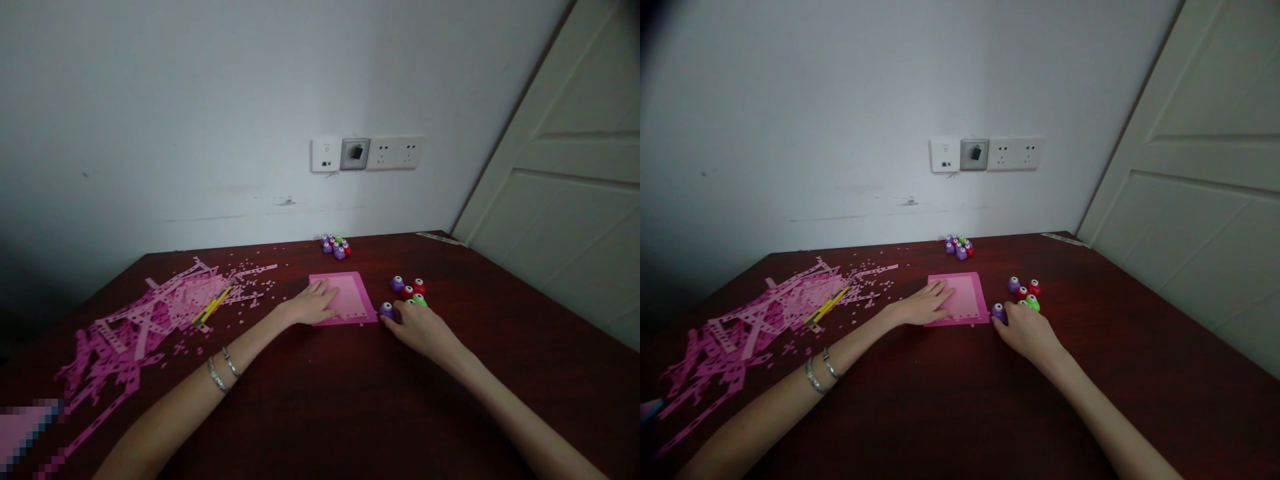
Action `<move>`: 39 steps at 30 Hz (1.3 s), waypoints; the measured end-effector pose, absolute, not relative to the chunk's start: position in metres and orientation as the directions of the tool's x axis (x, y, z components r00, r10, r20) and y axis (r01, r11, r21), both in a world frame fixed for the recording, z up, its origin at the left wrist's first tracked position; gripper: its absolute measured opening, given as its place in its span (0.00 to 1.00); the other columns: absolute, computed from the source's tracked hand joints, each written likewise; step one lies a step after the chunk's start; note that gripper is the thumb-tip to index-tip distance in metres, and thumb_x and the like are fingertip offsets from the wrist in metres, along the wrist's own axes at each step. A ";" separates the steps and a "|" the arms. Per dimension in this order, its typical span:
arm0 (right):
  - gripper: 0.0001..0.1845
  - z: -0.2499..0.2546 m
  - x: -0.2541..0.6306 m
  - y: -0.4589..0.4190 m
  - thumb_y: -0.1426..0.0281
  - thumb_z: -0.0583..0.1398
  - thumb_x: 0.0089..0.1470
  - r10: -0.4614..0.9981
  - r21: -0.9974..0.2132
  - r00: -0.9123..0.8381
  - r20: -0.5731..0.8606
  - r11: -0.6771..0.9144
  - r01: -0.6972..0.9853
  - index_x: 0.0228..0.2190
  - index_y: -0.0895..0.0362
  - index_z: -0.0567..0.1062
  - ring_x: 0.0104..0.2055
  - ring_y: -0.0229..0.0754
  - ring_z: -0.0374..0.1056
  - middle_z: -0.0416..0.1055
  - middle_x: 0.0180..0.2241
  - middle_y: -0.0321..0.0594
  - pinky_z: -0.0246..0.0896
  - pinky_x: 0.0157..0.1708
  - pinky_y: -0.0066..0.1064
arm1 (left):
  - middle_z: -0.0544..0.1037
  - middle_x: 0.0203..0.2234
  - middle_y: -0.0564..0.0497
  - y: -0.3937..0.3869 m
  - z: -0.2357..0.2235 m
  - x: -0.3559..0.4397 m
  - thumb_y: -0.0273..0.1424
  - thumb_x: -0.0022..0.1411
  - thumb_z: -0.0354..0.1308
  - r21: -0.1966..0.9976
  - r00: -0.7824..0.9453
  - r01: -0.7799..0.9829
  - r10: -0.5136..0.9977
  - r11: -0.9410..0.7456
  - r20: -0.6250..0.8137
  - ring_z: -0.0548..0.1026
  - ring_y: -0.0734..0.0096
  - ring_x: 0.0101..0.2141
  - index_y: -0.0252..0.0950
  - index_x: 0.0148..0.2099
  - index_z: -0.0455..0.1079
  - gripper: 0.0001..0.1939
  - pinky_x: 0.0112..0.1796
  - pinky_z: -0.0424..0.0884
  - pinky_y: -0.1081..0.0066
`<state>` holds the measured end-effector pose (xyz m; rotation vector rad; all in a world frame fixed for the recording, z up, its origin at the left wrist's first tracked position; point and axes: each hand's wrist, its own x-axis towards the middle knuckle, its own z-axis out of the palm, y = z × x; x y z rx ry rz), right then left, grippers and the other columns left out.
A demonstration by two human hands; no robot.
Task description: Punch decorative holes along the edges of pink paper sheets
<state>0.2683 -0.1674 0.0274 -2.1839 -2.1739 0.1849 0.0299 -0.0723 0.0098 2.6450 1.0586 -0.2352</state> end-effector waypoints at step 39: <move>0.11 0.001 0.235 -0.137 0.69 0.46 0.58 0.958 -0.384 -0.189 0.214 0.261 0.886 0.28 0.57 0.65 0.28 0.40 0.68 0.71 0.26 0.41 0.51 0.28 0.27 | 0.34 0.63 0.40 -0.079 0.018 0.032 0.55 0.59 0.36 0.202 0.690 0.722 0.669 -0.661 -0.276 0.34 0.50 0.61 0.30 0.66 0.37 0.42 0.58 0.40 0.56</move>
